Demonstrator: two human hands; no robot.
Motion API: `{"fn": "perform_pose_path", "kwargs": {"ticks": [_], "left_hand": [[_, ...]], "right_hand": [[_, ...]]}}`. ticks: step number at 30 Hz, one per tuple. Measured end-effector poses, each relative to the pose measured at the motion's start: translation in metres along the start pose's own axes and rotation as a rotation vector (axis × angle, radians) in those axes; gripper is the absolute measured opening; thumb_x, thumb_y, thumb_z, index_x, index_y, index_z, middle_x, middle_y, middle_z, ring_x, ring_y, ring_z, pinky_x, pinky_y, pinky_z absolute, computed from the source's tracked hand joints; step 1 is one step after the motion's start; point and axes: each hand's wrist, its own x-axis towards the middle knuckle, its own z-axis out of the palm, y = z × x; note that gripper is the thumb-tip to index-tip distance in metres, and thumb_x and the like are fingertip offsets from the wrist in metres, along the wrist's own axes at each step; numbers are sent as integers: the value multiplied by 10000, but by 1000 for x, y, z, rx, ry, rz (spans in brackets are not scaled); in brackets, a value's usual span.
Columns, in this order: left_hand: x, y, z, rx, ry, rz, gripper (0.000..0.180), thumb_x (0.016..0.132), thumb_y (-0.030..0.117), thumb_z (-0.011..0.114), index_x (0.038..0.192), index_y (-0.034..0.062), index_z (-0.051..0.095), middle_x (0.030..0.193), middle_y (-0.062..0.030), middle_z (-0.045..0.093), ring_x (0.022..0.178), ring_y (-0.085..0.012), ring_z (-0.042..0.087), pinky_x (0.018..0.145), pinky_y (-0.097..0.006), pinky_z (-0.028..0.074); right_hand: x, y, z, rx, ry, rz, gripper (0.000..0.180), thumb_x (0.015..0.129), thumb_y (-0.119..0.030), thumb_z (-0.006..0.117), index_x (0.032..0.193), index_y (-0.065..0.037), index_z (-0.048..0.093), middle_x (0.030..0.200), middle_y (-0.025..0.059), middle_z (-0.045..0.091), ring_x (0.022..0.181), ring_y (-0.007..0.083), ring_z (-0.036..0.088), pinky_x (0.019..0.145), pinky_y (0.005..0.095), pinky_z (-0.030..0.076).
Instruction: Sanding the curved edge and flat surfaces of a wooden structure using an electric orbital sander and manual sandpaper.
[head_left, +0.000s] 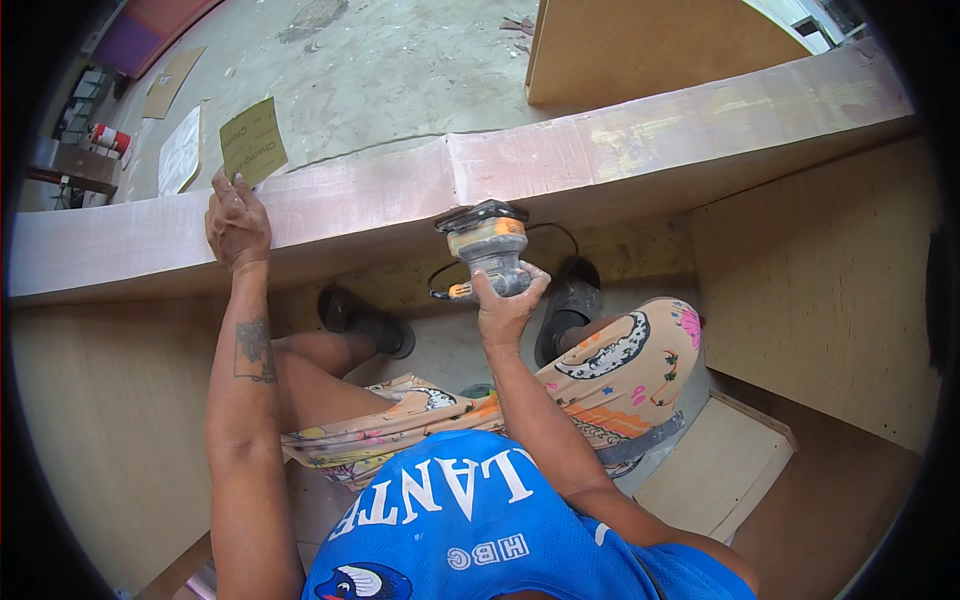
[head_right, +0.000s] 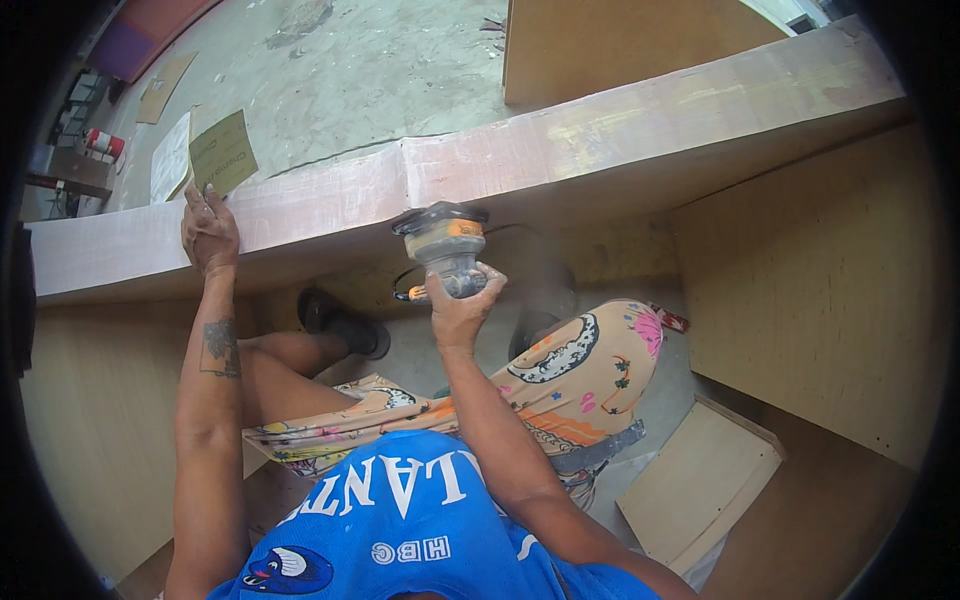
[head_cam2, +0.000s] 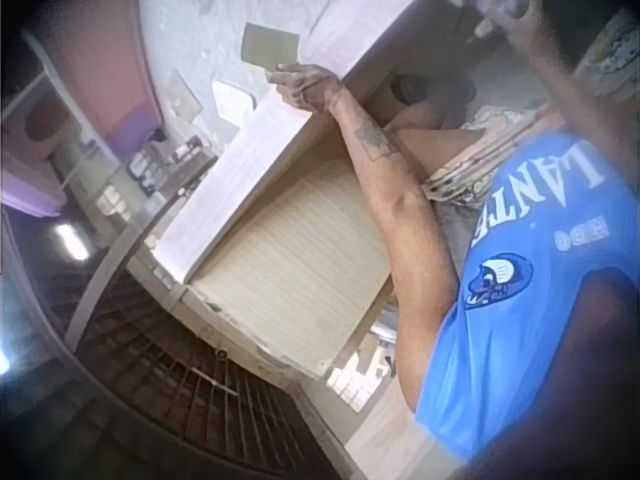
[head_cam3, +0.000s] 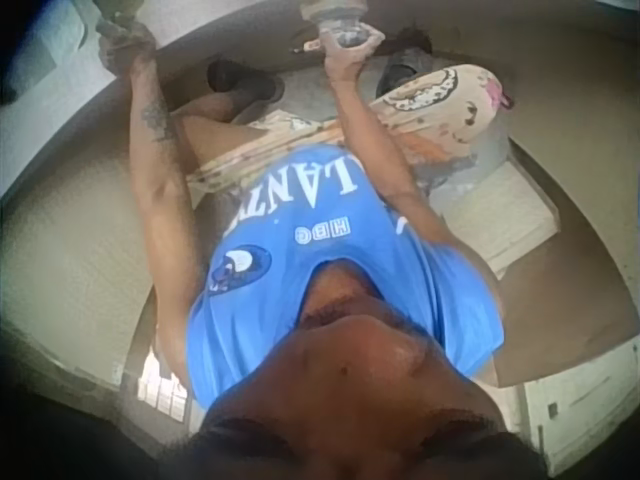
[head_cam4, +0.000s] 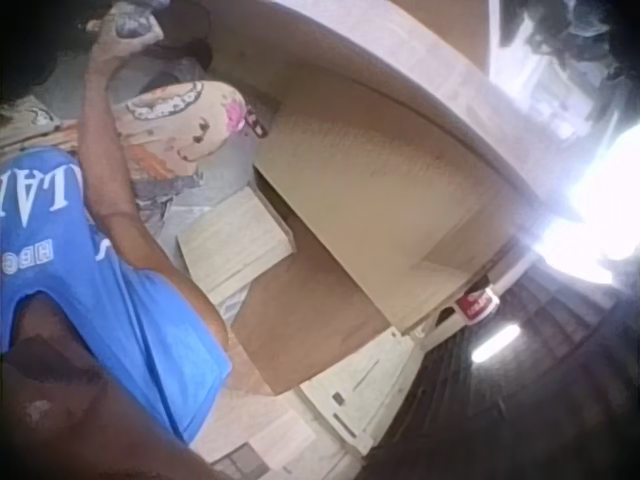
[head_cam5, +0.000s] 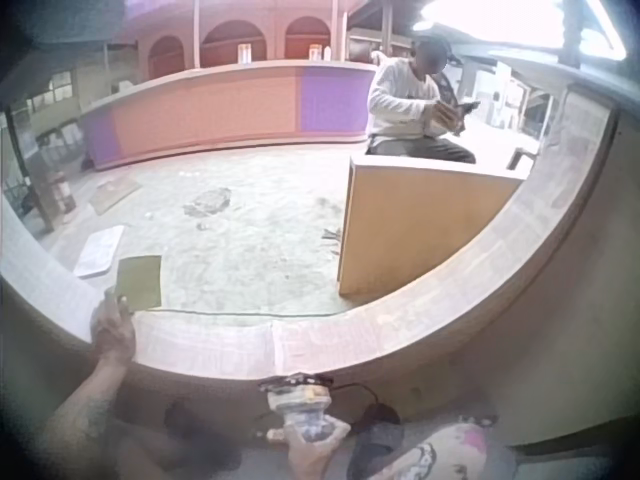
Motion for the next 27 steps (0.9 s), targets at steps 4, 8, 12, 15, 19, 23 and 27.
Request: {"fn": "perform_pose_path", "kwargs": {"ticks": [4, 8, 12, 15, 19, 23, 27], "left_hand": [[0, 4, -3, 4, -2, 5, 241, 1010, 208, 527, 1239, 135, 540, 956, -148, 708, 836, -385, 671, 748, -493, 523], [0, 7, -6, -2, 19, 17, 246, 1003, 203, 544, 1238, 132, 545, 947, -142, 709, 833, -374, 674, 736, -483, 525], [-1, 10, -11, -17, 46, 48, 249, 991, 188, 567, 1233, 131, 551, 930, -140, 710, 822, -364, 676, 723, -471, 527], [-1, 13, -15, -41, -3, 5, 281, 1033, 292, 486, 1214, 88, 549, 986, -190, 702, 870, -418, 663, 772, -512, 509], [-1, 12, -16, -47, 10, 4, 271, 1030, 289, 493, 1206, 90, 549, 984, -185, 704, 861, -413, 665, 766, -509, 511], [-1, 8, -10, -18, 32, 18, 230, 1008, 229, 534, 1203, 108, 548, 927, -153, 704, 833, -370, 672, 742, -477, 521], [-1, 6, -7, 0, 67, 60, 219, 990, 172, 565, 1203, 126, 539, 869, -110, 702, 814, -313, 680, 730, -436, 527]], "right_hand": [[-8, 2, 3, -80, -55, 35, 689, 703, -193, 843, 1215, -38, 411, 1103, 179, 513, 998, 278, 559, 871, 428, 487], [-20, 3, 8, -142, -138, 31, 704, 692, -202, 849, 1217, -31, 412, 1108, 189, 522, 1015, 306, 559, 889, 447, 478], [-27, 4, 11, -138, -151, 16, 702, 700, -209, 852, 1216, -25, 413, 1105, 181, 519, 1015, 300, 557, 891, 440, 477], [-30, 4, 12, -37, -132, 45, 685, 715, -208, 850, 1212, -27, 416, 1105, 169, 506, 1004, 266, 548, 879, 413, 480], [-26, 4, 9, 133, -93, 77, 667, 729, -192, 850, 1210, -30, 418, 1112, 148, 489, 977, 207, 535, 844, 367, 489], [-12, 4, 4, 149, -31, 76, 658, 738, -194, 844, 1210, -23, 417, 1102, 137, 507, 962, 197, 548, 833, 358, 494], [-10, 2, 3, 195, -71, 98, 651, 745, -199, 838, 1209, -24, 418, 1101, 141, 515, 972, 199, 552, 825, 356, 495]]}}
